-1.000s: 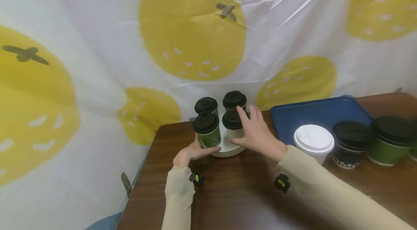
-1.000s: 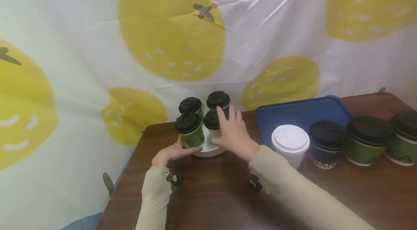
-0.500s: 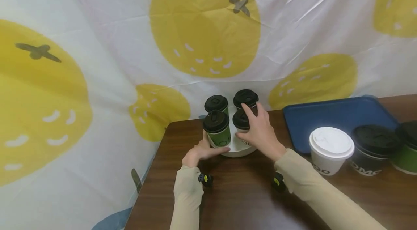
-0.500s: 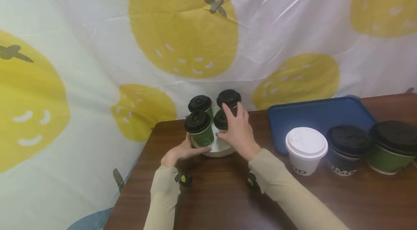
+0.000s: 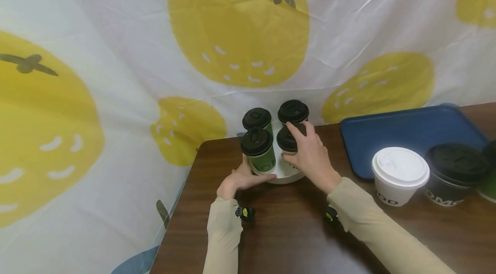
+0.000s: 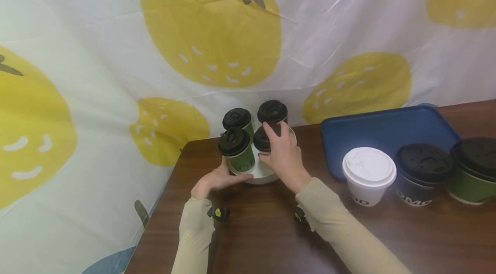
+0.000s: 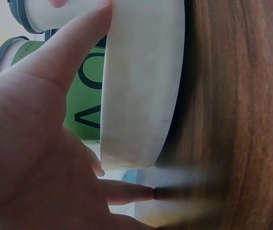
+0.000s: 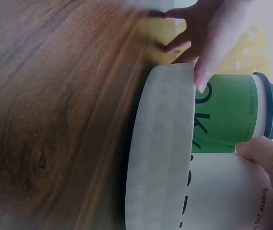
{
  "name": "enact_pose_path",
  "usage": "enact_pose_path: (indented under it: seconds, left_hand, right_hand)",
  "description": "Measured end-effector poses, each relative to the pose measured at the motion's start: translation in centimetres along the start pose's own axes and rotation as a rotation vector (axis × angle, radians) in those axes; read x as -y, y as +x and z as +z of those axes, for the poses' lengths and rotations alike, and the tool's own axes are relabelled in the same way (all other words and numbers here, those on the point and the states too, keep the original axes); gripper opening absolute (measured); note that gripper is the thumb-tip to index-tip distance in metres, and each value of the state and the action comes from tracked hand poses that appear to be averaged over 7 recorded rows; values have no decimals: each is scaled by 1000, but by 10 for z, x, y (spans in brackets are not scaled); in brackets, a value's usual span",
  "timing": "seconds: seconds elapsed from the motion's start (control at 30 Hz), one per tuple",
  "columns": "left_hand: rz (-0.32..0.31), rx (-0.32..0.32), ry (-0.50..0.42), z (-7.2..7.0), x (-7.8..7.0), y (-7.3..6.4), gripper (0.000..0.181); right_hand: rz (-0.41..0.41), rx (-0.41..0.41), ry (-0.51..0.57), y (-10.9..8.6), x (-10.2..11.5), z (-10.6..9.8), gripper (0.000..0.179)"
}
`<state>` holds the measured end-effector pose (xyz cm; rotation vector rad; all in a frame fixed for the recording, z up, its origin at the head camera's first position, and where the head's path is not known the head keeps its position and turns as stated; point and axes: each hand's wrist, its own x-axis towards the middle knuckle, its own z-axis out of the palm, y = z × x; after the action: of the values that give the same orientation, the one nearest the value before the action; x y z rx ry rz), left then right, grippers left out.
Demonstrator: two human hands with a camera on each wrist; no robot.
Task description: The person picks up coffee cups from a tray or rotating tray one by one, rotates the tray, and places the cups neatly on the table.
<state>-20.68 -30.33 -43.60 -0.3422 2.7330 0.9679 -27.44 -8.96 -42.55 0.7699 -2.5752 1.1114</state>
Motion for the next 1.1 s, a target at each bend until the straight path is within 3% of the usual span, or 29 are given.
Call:
enact_pose_path:
  seconds: [0.43, 0.57, 0.8, 1.1]
  left_hand:
    - [30, 12, 3, -4, 5, -3, 124]
    - [46, 35, 7, 0, -1, 3, 127]
    - [78, 67, 28, 2, -13, 12, 126]
    - [88, 97, 11, -4, -16, 13, 124]
  right_hand:
    - [-16, -13, -9, -3, 6, 0, 84]
    - [-3, -29, 33, -7, 0, -10, 84]
    - [-49, -129, 48, -28, 12, -58, 83]
    - [-205, -204, -36, -103, 19, -129, 86]
